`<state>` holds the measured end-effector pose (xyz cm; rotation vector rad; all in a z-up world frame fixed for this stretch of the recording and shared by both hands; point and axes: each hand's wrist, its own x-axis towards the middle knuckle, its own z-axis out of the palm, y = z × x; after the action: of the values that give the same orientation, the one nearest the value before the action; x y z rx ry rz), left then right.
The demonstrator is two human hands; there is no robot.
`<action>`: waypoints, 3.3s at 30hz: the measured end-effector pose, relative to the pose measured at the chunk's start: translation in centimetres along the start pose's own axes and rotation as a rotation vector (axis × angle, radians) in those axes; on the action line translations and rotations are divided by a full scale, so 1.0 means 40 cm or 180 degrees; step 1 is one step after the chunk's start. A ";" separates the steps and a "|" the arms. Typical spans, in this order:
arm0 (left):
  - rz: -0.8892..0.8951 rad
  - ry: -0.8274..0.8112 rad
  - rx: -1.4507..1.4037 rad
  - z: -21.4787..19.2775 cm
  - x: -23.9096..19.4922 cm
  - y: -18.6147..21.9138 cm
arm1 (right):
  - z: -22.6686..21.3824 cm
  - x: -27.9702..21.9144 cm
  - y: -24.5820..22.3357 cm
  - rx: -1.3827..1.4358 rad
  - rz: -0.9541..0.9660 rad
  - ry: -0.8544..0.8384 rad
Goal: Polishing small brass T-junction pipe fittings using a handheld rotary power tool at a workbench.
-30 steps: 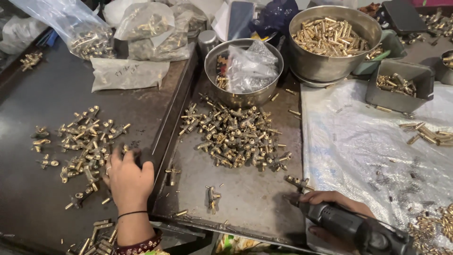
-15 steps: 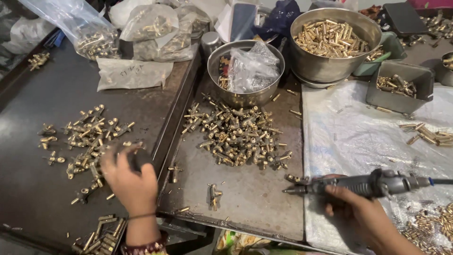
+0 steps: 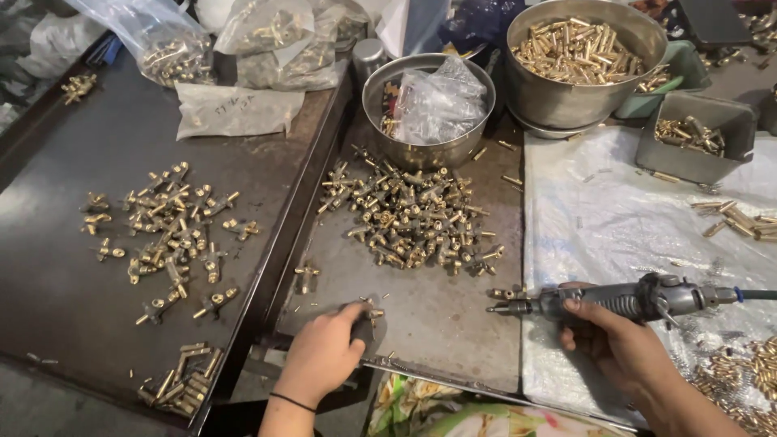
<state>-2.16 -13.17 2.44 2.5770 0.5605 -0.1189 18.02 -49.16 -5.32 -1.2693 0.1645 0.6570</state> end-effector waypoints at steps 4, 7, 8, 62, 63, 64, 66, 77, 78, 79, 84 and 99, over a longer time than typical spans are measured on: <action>-0.0296 -0.0111 -0.0098 -0.036 -0.018 0.061 | 0.002 0.004 -0.001 -0.0119 0.0108 -0.0035; 0.0222 0.0451 -0.0453 0.003 -0.004 0.097 | 0.044 -0.039 -0.023 0.0192 0.0067 -0.0069; 0.0216 0.0449 -0.0450 0.032 0.007 0.116 | 0.035 -0.049 -0.028 0.0193 0.0073 -0.0072; -0.0588 -0.0619 -0.5311 0.117 0.210 0.487 | -0.039 -0.083 -0.237 -0.0303 -0.2257 -0.2535; -0.0337 -0.0504 -0.5295 0.119 0.208 0.484 | -0.044 -0.068 -0.237 -0.0436 -0.2381 -0.2687; -0.0092 -0.0392 -0.5270 0.121 0.207 0.480 | -0.048 -0.054 -0.236 -0.0567 -0.2501 -0.2834; -0.0068 -0.0442 -0.5335 0.118 0.208 0.480 | -0.136 0.005 -0.178 -0.0591 -0.2164 -0.2959; -0.0060 -0.0731 -0.4987 0.147 0.229 0.419 | -0.043 -0.158 -0.163 -0.0773 -0.2361 -0.2655; -0.0033 -0.0642 -0.4649 0.148 0.242 0.402 | 0.007 -0.197 -0.146 -0.0674 -0.2408 -0.1703; -0.0003 -0.0552 -0.4312 0.151 0.256 0.387 | 0.056 -0.233 -0.130 -0.0560 -0.2420 -0.0753; 0.2979 -0.0931 -0.3351 -0.053 0.171 0.525 | 0.028 -0.142 -0.080 -0.0767 -0.1508 -0.0556; 0.3354 0.0362 -0.1654 0.093 0.161 0.548 | -0.099 -0.027 0.069 -0.1248 -0.1571 -0.0862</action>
<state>12.77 -29.99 7.91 2.0520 -0.6801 0.4653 16.59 -52.80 -8.34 -1.5051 -0.5106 0.4335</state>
